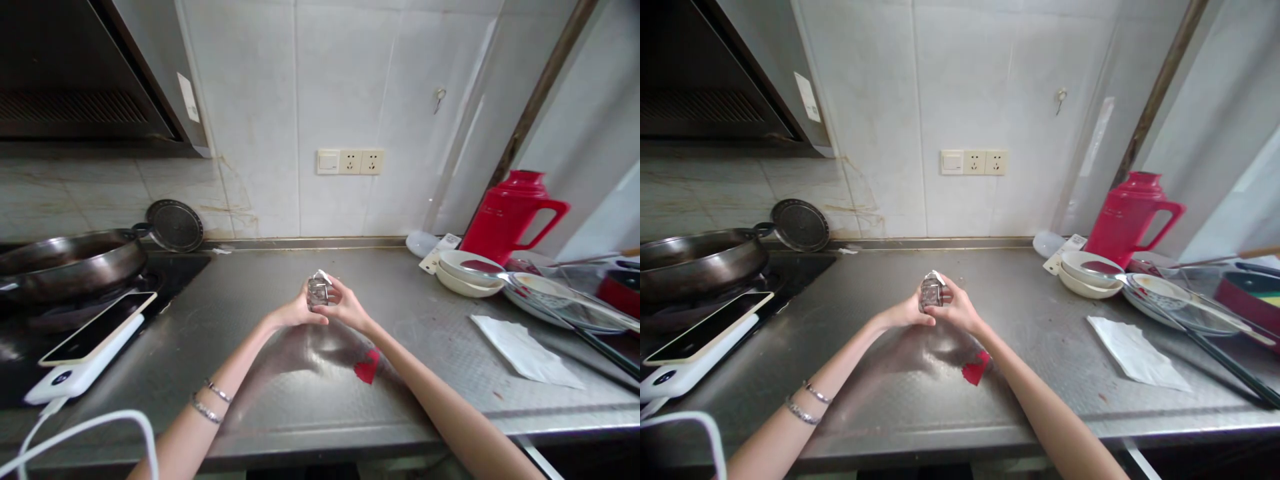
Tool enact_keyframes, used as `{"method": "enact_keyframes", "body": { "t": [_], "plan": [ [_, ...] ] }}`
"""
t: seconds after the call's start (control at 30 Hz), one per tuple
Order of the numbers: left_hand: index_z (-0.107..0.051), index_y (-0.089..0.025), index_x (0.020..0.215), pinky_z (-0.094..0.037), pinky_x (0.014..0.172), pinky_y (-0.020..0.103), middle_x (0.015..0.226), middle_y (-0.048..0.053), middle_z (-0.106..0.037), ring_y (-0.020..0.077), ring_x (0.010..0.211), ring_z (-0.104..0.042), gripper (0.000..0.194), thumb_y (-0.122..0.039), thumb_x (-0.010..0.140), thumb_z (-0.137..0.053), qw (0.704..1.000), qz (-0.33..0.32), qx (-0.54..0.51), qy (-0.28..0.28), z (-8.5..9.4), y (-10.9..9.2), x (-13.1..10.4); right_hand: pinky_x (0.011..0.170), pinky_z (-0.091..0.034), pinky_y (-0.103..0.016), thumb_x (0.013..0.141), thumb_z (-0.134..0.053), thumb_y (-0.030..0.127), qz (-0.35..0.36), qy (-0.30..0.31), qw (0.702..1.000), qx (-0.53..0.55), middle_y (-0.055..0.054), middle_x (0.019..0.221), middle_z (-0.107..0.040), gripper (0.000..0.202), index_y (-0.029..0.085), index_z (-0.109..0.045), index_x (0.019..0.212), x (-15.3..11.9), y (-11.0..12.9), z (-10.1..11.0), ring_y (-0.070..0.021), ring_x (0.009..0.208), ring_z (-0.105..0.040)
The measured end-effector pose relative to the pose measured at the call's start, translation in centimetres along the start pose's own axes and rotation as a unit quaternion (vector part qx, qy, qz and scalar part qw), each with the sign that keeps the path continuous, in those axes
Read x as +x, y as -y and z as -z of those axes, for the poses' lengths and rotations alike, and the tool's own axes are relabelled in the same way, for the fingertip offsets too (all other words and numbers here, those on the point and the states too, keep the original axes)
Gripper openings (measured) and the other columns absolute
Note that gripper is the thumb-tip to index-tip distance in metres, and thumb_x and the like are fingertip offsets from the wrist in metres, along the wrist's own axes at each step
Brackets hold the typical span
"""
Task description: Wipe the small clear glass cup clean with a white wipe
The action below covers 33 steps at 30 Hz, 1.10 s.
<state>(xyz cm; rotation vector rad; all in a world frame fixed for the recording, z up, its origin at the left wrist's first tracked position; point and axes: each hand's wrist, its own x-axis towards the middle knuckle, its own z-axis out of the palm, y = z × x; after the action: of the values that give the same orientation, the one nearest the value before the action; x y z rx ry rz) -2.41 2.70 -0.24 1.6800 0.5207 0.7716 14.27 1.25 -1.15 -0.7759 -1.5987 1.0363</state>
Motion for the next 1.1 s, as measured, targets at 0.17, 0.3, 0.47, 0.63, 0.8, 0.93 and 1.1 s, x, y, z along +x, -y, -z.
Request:
{"method": "enact_keyframes", "body": {
  "t": [0.17,0.3,0.47,0.63,0.8,0.93,1.1],
  "plan": [
    [-0.002,-0.023,0.145,-0.037,0.102,0.051,0.140,0.021,-0.039,0.0316,0.121,-0.049,0.122,-0.024,0.054,-0.084,0.984,-0.035,0.101,-0.144,-0.3,2.2,0.5,0.082,-0.054,-0.037,0.060,-0.079,0.023,-0.024,-0.013,0.999,0.044,-0.008,0.111,-0.065,0.081,0.021,-0.044,0.132,0.1,0.9,-0.1,-0.0216,0.092,-0.066],
    [-0.009,-0.019,0.144,-0.035,0.104,0.050,0.138,0.022,-0.041,0.0313,0.120,-0.050,0.115,-0.025,0.056,-0.083,0.967,-0.055,0.155,-0.194,-0.4,2.6,0.6,0.081,-0.054,-0.036,0.059,-0.079,0.024,-0.031,-0.005,0.998,0.049,-0.008,0.113,-0.064,0.079,0.022,-0.046,0.131,0.2,0.4,-0.1,-0.0214,0.093,-0.065],
    [-0.017,-0.016,0.141,-0.038,0.102,0.048,0.131,0.020,-0.050,0.0297,0.115,-0.055,0.106,-0.024,0.058,-0.081,0.961,-0.044,0.165,-0.218,-0.7,2.4,0.5,0.082,-0.053,-0.035,0.059,-0.080,0.027,-0.020,0.002,0.998,0.066,-0.007,0.114,-0.063,0.082,0.024,-0.044,0.133,0.2,0.3,0.0,-0.0203,0.094,-0.065],
    [-0.031,-0.018,0.134,-0.043,0.098,0.044,0.123,0.015,-0.058,0.0269,0.110,-0.058,0.091,-0.026,0.058,-0.081,0.959,-0.046,0.147,-0.239,-1.3,2.1,0.6,0.079,-0.052,-0.032,0.079,-0.059,0.050,-0.038,-0.010,0.997,0.073,-0.007,0.109,-0.065,0.048,0.022,-0.057,0.117,0.5,0.9,0.7,-0.0189,0.089,-0.064],
    [-0.038,-0.018,0.128,-0.045,0.094,0.041,0.116,0.013,-0.061,0.0260,0.105,-0.060,0.088,-0.028,0.053,-0.084,0.957,-0.032,0.160,-0.242,-1.9,1.8,0.5,0.061,-0.044,-0.025,0.079,-0.049,0.059,-0.030,-0.122,0.989,-0.083,-0.002,0.069,-0.061,0.046,0.016,-0.062,0.073,1.2,-0.6,1.4,-0.0160,0.068,-0.057],
    [-0.039,-0.017,0.126,-0.044,0.094,0.039,0.117,0.013,-0.059,0.0247,0.105,-0.059,0.085,-0.028,0.053,-0.083,0.952,-0.037,0.183,-0.241,-2.1,1.7,0.4,0.052,-0.033,-0.023,0.082,-0.045,0.058,0.011,-0.188,0.971,-0.146,0.003,0.052,-0.044,0.049,0.017,-0.049,0.056,1.2,-0.7,1.6,-0.0120,0.054,-0.042],
    [-0.041,-0.016,0.123,-0.044,0.093,0.039,0.112,0.011,-0.060,0.0242,0.102,-0.059,0.081,-0.021,0.053,-0.082,0.948,-0.030,0.191,-0.253,-2.2,2.1,0.4,0.049,-0.032,-0.023,0.090,-0.040,0.049,0.076,-0.148,0.960,-0.226,0.002,0.051,-0.048,0.046,0.017,-0.054,0.060,0.7,1.1,1.2,-0.0119,0.050,-0.044]
  ]
}}
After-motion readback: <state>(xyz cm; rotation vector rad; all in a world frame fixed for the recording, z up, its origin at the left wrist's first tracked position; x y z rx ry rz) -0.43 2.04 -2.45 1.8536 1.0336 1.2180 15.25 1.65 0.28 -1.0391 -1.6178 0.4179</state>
